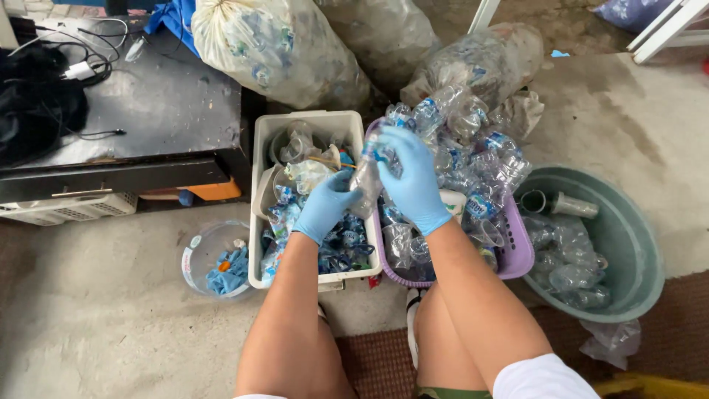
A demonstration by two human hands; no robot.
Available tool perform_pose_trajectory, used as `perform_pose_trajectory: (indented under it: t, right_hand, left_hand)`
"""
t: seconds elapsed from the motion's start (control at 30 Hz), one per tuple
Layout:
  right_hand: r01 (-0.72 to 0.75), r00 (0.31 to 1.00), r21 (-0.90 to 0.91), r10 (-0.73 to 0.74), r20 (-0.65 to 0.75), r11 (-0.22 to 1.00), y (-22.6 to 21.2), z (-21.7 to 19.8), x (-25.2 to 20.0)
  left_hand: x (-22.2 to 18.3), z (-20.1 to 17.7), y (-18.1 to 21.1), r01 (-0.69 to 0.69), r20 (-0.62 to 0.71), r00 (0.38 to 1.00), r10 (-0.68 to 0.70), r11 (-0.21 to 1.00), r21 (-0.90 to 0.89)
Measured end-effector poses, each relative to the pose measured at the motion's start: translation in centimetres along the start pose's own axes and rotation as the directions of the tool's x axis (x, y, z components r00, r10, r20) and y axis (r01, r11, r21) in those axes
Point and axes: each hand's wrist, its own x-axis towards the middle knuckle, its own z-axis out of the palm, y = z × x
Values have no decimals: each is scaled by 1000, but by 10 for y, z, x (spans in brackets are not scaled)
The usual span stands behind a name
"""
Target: Sorting plastic bottles and containers into different recycling bins
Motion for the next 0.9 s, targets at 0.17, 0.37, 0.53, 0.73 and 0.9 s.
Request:
perform_pose_trajectory:
  t: [0.17, 0.37, 0.53, 0.73, 0.9]
  right_hand:
    - [-629, 632, 699, 747, 207, 339, 8, 16, -21]
    - [-594, 697, 784, 604, 387, 182, -12, 42, -23]
    - [-657, 735, 688, 466, 492, 309, -7, 45, -31]
    - [-661, 748, 580, 352, 563, 476, 15, 66, -45]
    - [-791, 587, 396, 398, 705, 466, 39, 80, -46]
  left_hand:
    - [-21, -19, 34, 108, -97, 988, -117, 990, -90]
    - [-40, 4, 52, 12, -67, 997, -31, 962, -272]
    - [-50, -12, 78, 34, -168, 977, -128, 881, -472]
    - [-11, -19, 21, -204, -321, 947, 12, 795, -572]
    - [-6, -43, 22, -229, -495, 864, -93, 802, -551]
